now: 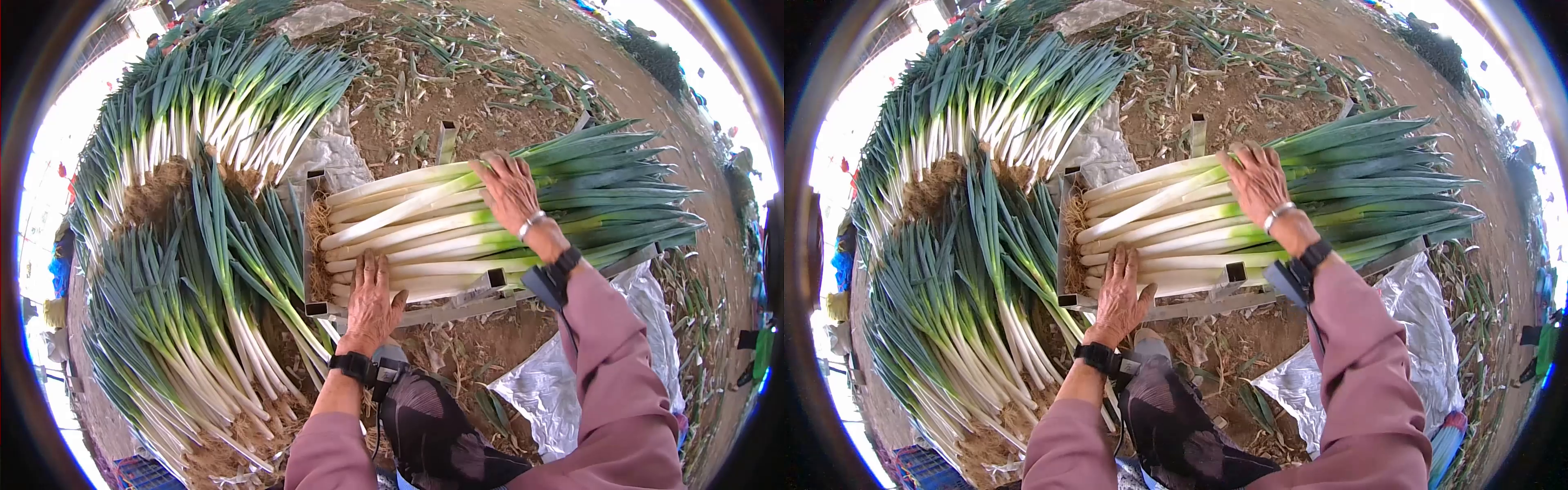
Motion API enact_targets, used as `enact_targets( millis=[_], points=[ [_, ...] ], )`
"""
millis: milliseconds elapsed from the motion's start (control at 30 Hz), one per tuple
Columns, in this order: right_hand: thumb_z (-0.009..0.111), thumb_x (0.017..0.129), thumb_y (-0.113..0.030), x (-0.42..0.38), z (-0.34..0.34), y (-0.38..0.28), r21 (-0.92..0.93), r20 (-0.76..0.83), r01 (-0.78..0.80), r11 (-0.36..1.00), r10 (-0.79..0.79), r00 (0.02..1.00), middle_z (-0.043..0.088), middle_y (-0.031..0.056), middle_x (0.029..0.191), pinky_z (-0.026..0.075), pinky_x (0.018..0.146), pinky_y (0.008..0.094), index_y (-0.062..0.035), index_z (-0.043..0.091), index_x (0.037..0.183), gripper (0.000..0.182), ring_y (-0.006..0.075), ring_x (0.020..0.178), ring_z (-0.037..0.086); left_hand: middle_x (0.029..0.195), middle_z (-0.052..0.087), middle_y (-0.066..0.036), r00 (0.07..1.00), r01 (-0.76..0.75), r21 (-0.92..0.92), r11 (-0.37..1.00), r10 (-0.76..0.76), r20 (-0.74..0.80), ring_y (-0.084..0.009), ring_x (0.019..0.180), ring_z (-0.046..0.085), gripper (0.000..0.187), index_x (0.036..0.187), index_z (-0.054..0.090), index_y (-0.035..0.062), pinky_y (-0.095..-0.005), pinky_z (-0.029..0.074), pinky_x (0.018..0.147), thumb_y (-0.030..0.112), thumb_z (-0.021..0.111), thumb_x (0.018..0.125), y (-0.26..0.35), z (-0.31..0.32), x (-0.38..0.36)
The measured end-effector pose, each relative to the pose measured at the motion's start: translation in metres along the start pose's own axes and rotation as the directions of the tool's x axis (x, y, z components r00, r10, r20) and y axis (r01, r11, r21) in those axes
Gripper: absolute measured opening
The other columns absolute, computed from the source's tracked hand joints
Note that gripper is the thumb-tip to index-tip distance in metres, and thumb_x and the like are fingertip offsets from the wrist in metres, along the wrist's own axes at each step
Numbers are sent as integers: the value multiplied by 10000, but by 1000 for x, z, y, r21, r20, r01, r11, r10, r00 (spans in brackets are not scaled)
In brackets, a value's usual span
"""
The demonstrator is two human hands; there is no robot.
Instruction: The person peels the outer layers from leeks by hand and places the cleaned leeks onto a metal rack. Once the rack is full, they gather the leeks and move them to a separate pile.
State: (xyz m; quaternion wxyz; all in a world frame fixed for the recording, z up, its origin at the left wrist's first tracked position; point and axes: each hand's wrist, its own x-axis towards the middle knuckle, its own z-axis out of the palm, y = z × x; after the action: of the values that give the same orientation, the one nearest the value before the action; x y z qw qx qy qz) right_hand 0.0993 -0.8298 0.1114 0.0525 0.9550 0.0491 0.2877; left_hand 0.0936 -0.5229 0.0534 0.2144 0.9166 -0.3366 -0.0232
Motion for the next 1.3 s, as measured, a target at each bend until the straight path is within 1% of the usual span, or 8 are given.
enact_targets(
  millis=[133, 200, 433, 533, 633, 967, 1100, 1300],
  points=[
    [524, 867, -136, 0, 34, 29, -148, 106, 36, 988, -20, 994, 539, 70, 1074, 262, 1057, 500, -142, 603, 1149, 292, 285, 1102, 500, 1455, 240, -298, 1000, 17, 8, 1000, -17, 11, -436, 1353, 241, 695, 1387, 307, -56, -447, 274, 1105, 278, 600, 853, -1, -1, -2],
    [472, 884, -119, 13, 5, 24, -36, 419, -61, 997, 71, 905, 546, 48, 1055, 225, 1080, 498, -176, 626, 1119, 287, 274, 1119, 496, 1460, 229, -298, 999, 16, -12, 1000, -15, 49, -426, 1360, 232, 704, 1387, 302, -65, -437, 266, 1111, 274, 602, 847, -1, -5, -2],
    [565, 759, -117, 4, -93, 7, -122, -20, 216, 969, -220, 975, 468, 48, 882, 337, 894, 411, -175, 642, 1031, 289, 226, 896, 479, 1438, 291, -271, 998, 48, -22, 999, -47, 43, -405, 1346, 274, 679, 1374, 335, -56, -427, 273, 1111, 273, 603, 844, -4, -1, -2],
    [576, 737, -115, -8, -120, 6, -97, -3, 178, 979, -179, 984, 462, 51, 876, 350, 874, 396, -175, 640, 1028, 304, 236, 894, 477, 1401, 370, -237, 999, 37, -108, 993, -41, -35, -371, 1334, 315, 564, 1357, 377, -19, -433, 276, 1110, 202, 565, 873, -17, 1, -14],
    [659, 684, -123, -28, -132, 11, -24, -16, 109, 994, -109, 994, 465, 49, 871, 356, 851, 394, -166, 645, 1003, 322, 243, 885, 479, 1344, 442, -196, 893, -14, 31, 999, 26, -450, -328, 1260, 414, 554, 1350, 437, 86, -466, 306, 1066, 93, 607, 822, -10, -21, -30],
    [733, 641, -148, -62, -104, 6, 117, 132, -8, 993, -8, 991, 460, 56, 842, 341, 821, 388, -150, 653, 999, 366, 232, 883, 490, 1264, 392, -171, 812, 12, 264, 964, 145, -565, -352, 1202, 380, 700, 1247, 410, 17, -505, 262, 1050, 95, 765, 649, 0, -46, -10],
    [726, 653, -157, -90, -80, -8, 161, 192, 44, 986, -75, 979, 461, 61, 834, 343, 828, 392, -154, 636, 1025, 384, 232, 887, 492, 1172, 524, -184, 956, -204, 275, 939, 252, -151, -381, 1119, 499, 456, 1157, 545, 70, -491, 379, 986, 153, 705, 738, -24, -27, -16],
    [735, 686, -207, -105, -82, -6, 158, 331, 34, 987, -86, 940, 515, 70, 949, 334, 936, 432, -145, 559, 1196, 543, 236, 958, 514, 1105, 581, -133, 979, -75, 86, 993, 57, 197, -349, 1033, 553, 351, 1088, 579, 52, -433, 449, 894, 149, 658, 761, -18, -44, -3]
  ],
)
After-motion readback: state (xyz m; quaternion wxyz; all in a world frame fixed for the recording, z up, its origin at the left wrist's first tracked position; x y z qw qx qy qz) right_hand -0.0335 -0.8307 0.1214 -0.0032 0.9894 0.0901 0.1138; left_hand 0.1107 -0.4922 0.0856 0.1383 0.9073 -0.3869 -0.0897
